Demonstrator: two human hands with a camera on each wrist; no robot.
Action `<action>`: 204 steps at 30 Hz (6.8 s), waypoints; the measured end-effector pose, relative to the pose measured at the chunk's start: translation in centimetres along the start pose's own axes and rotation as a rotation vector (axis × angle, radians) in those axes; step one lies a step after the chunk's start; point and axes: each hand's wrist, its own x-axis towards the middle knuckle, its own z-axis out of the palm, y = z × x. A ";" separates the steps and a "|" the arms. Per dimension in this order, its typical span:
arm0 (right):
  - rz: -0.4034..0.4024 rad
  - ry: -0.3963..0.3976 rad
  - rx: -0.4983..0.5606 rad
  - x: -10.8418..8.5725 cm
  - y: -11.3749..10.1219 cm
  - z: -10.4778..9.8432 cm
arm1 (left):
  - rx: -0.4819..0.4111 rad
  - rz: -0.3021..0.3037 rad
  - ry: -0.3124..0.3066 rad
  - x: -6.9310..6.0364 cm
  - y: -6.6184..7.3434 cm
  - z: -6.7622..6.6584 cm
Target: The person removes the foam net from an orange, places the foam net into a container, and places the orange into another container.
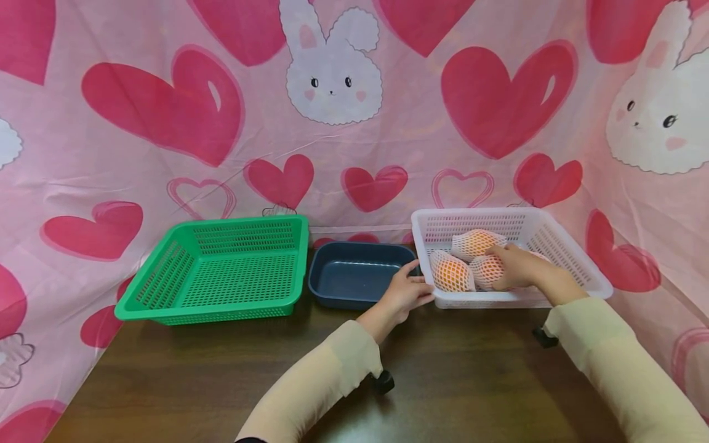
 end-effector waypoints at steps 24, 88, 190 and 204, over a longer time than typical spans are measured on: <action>-0.001 0.035 0.048 -1.3 -0.9 -1.8 | -0.061 -0.027 0.043 -0.1 0.1 0.1; -0.255 0.288 0.151 -1.5 -10.1 -0.5 | 0.235 0.036 -0.043 -4.9 3.4 -7.0; -0.496 0.067 0.504 1.0 -17.4 11.4 | 0.326 -0.061 -0.118 -10.1 -1.7 -15.0; -0.506 0.060 0.497 1.0 -17.2 11.2 | 0.247 0.052 -0.053 -9.9 -2.3 -14.4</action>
